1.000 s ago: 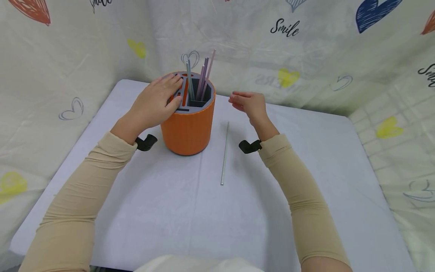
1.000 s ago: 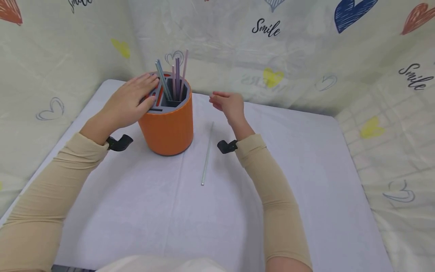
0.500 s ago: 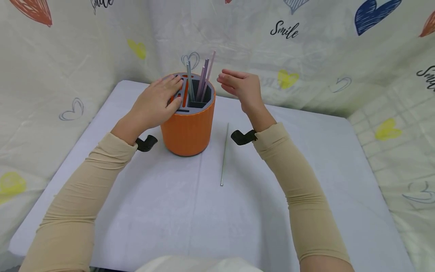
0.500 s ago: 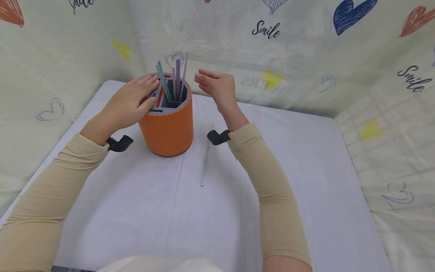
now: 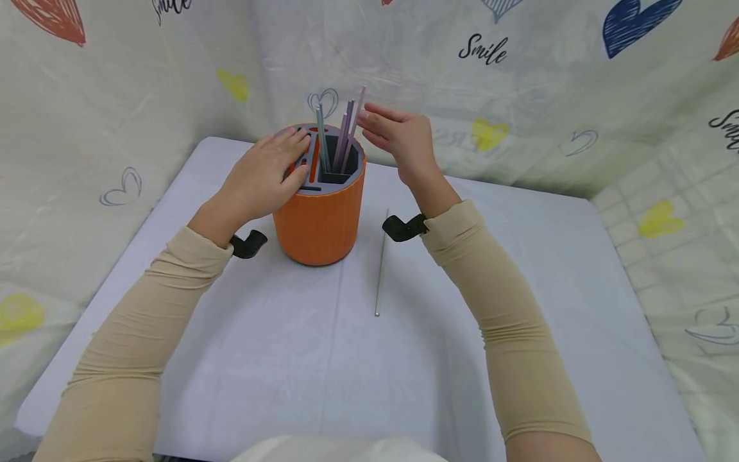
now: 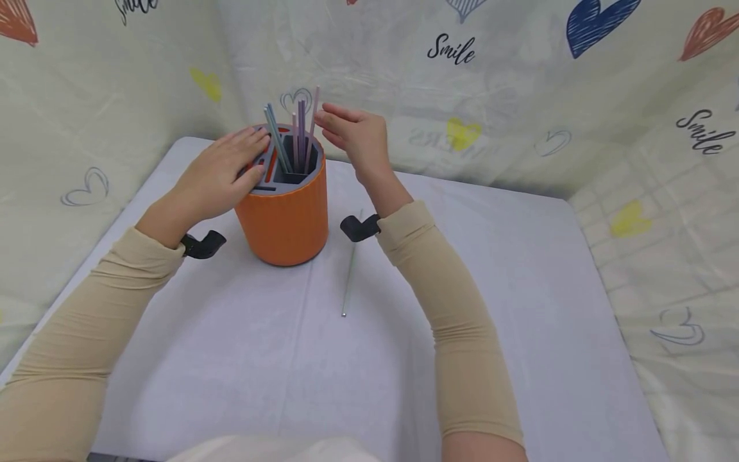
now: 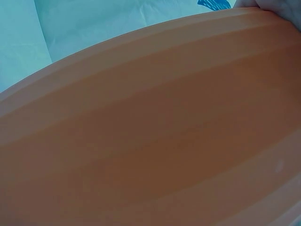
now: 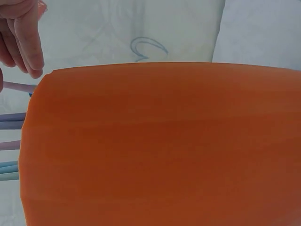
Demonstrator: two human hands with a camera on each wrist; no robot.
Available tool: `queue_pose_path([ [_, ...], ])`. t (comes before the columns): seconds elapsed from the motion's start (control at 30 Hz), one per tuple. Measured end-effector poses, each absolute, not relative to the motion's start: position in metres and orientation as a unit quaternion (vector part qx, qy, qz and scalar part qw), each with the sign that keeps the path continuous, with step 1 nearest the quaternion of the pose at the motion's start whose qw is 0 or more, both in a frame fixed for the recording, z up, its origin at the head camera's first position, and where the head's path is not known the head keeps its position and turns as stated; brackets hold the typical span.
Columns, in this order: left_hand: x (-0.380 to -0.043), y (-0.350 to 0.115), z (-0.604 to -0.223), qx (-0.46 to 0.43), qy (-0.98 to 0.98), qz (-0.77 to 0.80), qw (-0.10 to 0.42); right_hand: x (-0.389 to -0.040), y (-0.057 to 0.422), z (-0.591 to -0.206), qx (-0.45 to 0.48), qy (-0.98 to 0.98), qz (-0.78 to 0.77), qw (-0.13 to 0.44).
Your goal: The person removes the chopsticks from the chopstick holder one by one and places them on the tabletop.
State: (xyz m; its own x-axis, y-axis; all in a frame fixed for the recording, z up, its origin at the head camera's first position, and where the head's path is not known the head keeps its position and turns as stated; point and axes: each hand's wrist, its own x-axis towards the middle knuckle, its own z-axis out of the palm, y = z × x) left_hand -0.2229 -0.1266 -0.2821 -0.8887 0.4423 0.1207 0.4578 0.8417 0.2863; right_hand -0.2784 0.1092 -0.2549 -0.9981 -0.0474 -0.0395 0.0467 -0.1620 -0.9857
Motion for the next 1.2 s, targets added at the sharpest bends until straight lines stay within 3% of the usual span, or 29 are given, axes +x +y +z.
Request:
queue_pose_path([
  [0.57,-0.221,-0.127,-0.281,-0.230,-0.960,-0.157,0.028,-0.279,0.097,-0.245,-0.035,0.646,-0.762,-0.017],
  [1.2,-0.220,-0.124,-0.280,-0.238,-0.956,-0.166,0.034,-0.262,0.113,-0.184,-0.091,0.607,-0.782,-0.111],
])
